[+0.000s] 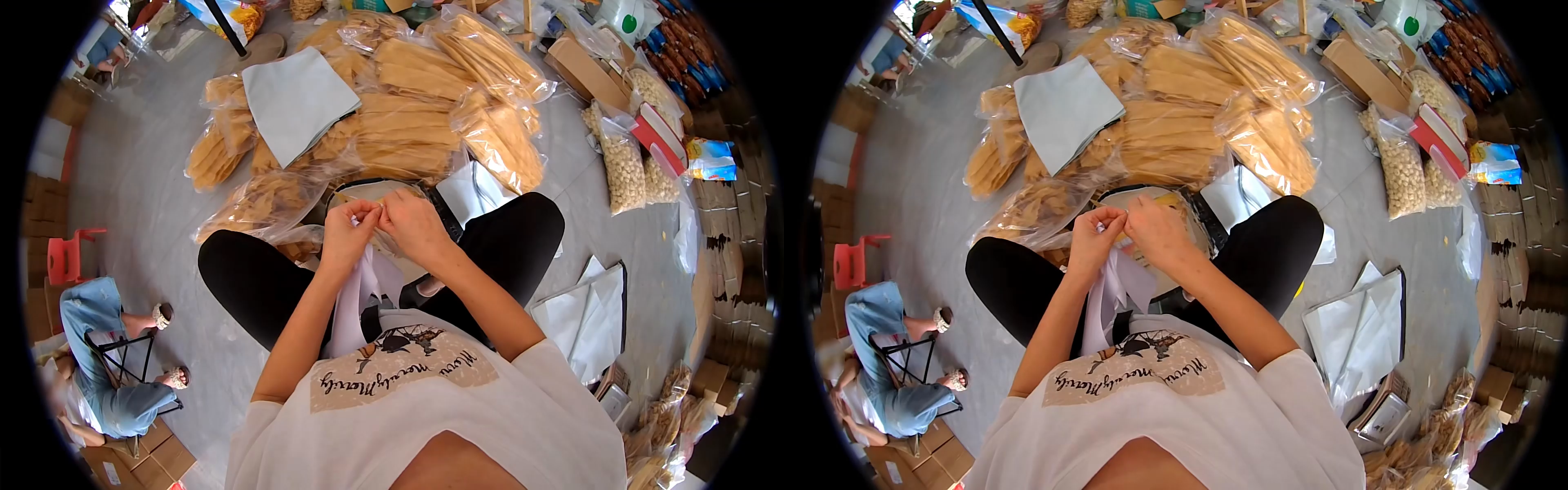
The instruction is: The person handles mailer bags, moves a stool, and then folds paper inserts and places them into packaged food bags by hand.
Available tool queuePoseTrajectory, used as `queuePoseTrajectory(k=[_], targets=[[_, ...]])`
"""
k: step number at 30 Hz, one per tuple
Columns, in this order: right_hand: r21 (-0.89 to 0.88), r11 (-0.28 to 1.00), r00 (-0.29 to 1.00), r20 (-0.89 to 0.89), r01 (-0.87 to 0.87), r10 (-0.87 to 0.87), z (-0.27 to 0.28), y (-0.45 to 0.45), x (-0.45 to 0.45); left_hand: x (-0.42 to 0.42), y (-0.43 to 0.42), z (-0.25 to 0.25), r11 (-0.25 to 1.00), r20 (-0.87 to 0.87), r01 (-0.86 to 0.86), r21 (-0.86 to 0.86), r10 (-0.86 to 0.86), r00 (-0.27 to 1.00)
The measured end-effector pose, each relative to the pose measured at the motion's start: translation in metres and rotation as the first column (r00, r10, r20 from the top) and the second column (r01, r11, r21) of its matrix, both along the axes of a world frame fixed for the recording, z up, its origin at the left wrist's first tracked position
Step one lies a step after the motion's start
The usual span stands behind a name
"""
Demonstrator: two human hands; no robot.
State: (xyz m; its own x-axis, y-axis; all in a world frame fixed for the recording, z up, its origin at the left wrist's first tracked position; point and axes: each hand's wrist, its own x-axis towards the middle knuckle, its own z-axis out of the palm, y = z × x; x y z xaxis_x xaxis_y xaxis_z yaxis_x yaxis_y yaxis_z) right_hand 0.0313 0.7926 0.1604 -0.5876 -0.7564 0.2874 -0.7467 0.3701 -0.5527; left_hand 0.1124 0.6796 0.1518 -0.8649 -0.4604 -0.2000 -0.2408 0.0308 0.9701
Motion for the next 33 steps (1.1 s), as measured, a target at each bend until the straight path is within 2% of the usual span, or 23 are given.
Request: queuePoseTrajectory(k=[2, 4, 6, 7, 9, 13, 14, 15, 18, 24, 31, 33], targets=[[0.013, 1.0, 0.999, -0.032, -0.003, 0.004, 0.0, 0.002, -0.001, -0.002, 0.001, -0.009, 0.999, -0.092, -0.036, 0.041, 0.039, 0.995], [0.09, 0.993, 0.98, -0.177, -0.07, 0.085, 0.007, 0.003, -0.001, -0.003, 0.002, -0.008, 0.998, -0.093, -0.036, 0.047, 0.041, 0.995], [0.08, 0.994, 0.979, -0.186, -0.072, 0.086, 0.005, 0.004, -0.001, -0.003, 0.003, -0.001, 0.998, -0.089, -0.038, 0.051, 0.043, 0.995], [0.069, 0.995, 0.977, -0.193, -0.077, 0.089, 0.004, 0.004, 0.0, -0.003, 0.004, 0.008, 1.0, -0.054, -0.029, -0.005, 0.028, 0.998], [0.072, 0.995, 0.983, -0.168, -0.063, 0.074, 0.003, 0.004, -0.002, -0.001, 0.003, 0.01, 0.997, -0.004, -0.034, -0.065, 0.034, 0.999], [0.084, 0.996, 0.986, -0.161, -0.031, 0.044, 0.013, 0.006, 0.001, -0.004, 0.003, -0.001, 0.992, -0.057, -0.055, -0.115, 0.048, 0.997], [0.119, 0.992, 0.998, -0.04, 0.049, -0.044, 0.004, 0.003, 0.0, -0.003, 0.003, -0.003, 0.999, -0.035, -0.05, -0.014, 0.05, 0.998], [0.118, 0.992, 0.999, -0.035, 0.04, -0.036, 0.003, 0.003, -0.002, -0.003, 0.003, -0.003, 0.995, -0.013, -0.047, 0.086, 0.048, 0.999], [-0.007, 0.998, 0.998, -0.026, 0.057, -0.057, 0.003, 0.006, -0.003, -0.002, 0.0, -0.002, 0.992, 0.014, -0.017, 0.124, 0.015, 1.0], [0.025, 0.999, 0.999, 0.031, 0.021, -0.022, 0.01, 0.009, -0.004, -0.003, 0.003, 0.003, 0.99, -0.072, -0.022, 0.138, 0.033, 0.997], [0.077, 0.997, 1.0, -0.015, 0.002, -0.001, 0.014, 0.007, -0.001, -0.002, 0.0, -0.005, 0.992, 0.01, -0.045, 0.119, 0.044, 0.999], [0.008, 1.0, 1.0, 0.022, 0.002, -0.003, 0.013, 0.007, -0.001, -0.001, 0.0, -0.003, 0.987, -0.025, -0.048, 0.151, 0.052, 0.998]])
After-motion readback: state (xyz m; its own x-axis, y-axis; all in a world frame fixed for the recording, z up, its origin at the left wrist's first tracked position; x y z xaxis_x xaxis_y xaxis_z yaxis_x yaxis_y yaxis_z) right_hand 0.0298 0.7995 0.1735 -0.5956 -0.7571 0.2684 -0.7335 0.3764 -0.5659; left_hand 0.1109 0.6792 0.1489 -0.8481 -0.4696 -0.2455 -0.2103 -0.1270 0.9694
